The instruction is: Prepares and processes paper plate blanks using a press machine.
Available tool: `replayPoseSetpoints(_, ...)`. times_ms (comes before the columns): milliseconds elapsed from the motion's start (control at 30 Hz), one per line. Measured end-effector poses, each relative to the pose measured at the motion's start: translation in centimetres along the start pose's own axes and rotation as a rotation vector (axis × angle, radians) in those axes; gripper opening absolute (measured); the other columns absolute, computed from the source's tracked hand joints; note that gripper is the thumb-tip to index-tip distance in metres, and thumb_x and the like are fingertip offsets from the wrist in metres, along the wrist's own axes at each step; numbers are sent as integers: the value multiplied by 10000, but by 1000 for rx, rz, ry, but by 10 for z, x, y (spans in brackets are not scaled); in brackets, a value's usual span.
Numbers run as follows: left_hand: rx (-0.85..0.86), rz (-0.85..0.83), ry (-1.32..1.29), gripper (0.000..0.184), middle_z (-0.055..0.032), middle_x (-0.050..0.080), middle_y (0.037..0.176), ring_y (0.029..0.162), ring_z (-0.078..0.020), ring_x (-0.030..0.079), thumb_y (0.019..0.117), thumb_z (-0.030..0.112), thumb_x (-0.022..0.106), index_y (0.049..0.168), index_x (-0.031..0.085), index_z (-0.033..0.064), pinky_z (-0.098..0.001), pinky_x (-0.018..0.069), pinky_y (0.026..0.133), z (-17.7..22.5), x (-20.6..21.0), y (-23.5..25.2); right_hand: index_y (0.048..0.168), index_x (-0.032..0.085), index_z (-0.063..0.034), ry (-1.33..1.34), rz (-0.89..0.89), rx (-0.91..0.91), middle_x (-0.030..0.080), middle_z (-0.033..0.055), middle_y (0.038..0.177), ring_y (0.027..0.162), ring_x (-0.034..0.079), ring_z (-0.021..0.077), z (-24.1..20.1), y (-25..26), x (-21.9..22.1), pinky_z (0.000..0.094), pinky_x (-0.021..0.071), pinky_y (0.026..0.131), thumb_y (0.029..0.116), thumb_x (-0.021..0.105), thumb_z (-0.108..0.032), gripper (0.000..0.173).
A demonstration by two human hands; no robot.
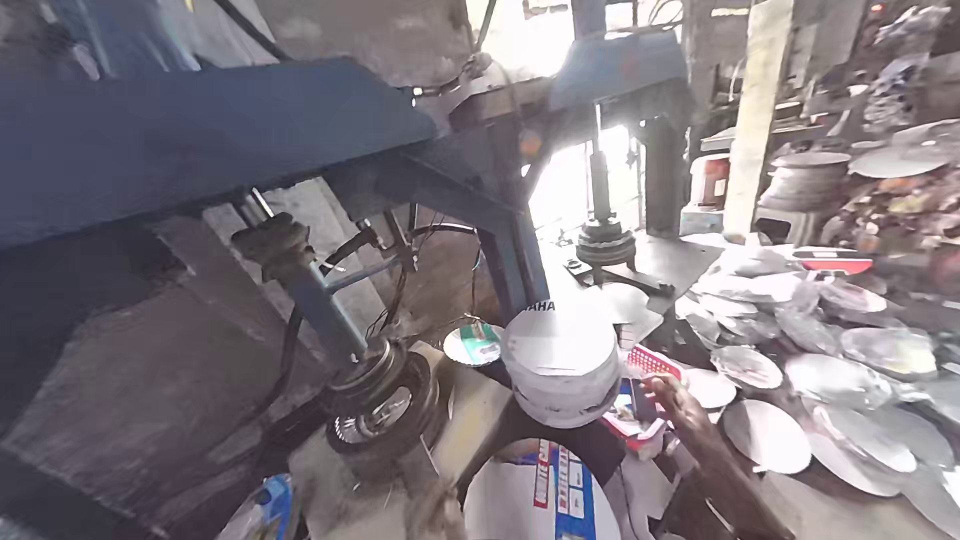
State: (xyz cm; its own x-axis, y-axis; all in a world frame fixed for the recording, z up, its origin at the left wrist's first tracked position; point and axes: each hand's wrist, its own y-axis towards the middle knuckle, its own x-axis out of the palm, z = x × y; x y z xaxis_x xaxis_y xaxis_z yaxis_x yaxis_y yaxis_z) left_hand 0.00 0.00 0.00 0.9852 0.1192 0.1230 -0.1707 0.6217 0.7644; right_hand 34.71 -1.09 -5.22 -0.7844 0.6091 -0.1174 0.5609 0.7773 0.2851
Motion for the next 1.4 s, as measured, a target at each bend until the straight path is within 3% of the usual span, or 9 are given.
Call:
replayPoseSetpoints(100, -155, -93, -36, 398, -69, 602, 1290, 1168, -36, 584, 1035, 186, 483, 1317, 486, -94, -253, 520, 955, -5, 49, 30, 1428, 519, -13, 69, 15, -43, 622, 196, 1353, 1219, 618, 309, -18, 24, 19, 515, 524, 967, 1020, 389, -513, 658)
replayPoseSetpoints(200, -494, -184, -89, 564, -267, 427, 1501, 1327, -262, 490, 1006, 134, 455, 1501, 309, -94, -408, 450, 1053, -31, 94, 53, 1530, 376, 22, 201, -34, 4, 451, 224, 1539, 1424, 439, 305, -44, 37, 28, 480, 373, 1154, 1069, 376, -411, 633)
replayPoseSetpoints(300, -754, -251, -80, 621, -267, 339, 1572, 1407, -358, 409, 1050, 155, 503, 1577, 218, -8, -507, 399, 1109, -52, 124, 68, 1536, 388, 24, 150, -74, 67, 433, 219, 1565, 1466, 405, 279, -59, 50, 30, 449, 300, 1218, 1108, 345, -360, 577)
replayPoseSetpoints(500, -805, -272, 26, 751, -265, 180, 1649, 1515, -377, 236, 1049, 267, 556, 1602, 132, -14, -540, 238, 1211, -69, 155, 75, 1572, 307, 34, 73, -185, 92, 316, 241, 1628, 1526, 302, 297, -55, 75, 34, 476, 214, 1258, 1117, 297, -394, 625)
replayPoseSetpoints(667, -848, -187, 0, 806, -273, 209, 1635, 1498, -385, 259, 1022, 250, 610, 1604, 116, -10, -538, 252, 1200, -71, 158, 77, 1582, 307, 5, 58, -220, 164, 309, 224, 1638, 1533, 286, 307, -67, 72, 36, 517, 191, 1255, 1118, 277, -420, 630)
replayPoseSetpoints(800, -850, -166, -42, 779, -243, 225, 1638, 1487, -371, 291, 1028, 244, 599, 1611, 126, 34, -549, 288, 1181, -79, 154, 72, 1519, 428, 17, -16, -213, 157, 454, 268, 1531, 1449, 416, 357, -70, 70, 36, 556, 276, 1204, 1112, 270, -448, 638)
replayPoseSetpoints(1167, -899, 114, -209, 578, -265, 471, 1459, 1256, -356, 544, 1046, 156, 539, 1557, 287, 58, -523, 474, 1018, -93, 136, 69, 1333, 623, 30, -45, -380, 108, 616, 218, 1380, 1360, 525, 321, -85, 41, 27, 535, 346, 1159, 1112, 280, -430, 614)
replayPoseSetpoints(1267, -916, 125, -214, 557, -257, 504, 1411, 1195, -333, 577, 1048, 150, 536, 1544, 298, 61, -493, 503, 975, -91, 132, 71, 1301, 632, 47, 79, -259, 43, 647, 192, 1341, 1295, 583, 262, -66, 50, 27, 443, 404, 1133, 1118, 319, -274, 485)
replayPoseSetpoints(1400, -925, 128, -211, 569, -264, 490, 1433, 1226, -352, 564, 1049, 147, 537, 1549, 285, 49, -510, 495, 996, -91, 132, 71, 1375, 592, 30, -157, -63, 22, 581, 277, 1377, 1271, 580, 371, -45, 70, 20, 483, 430, 1106, 1060, 499, -152, 376)
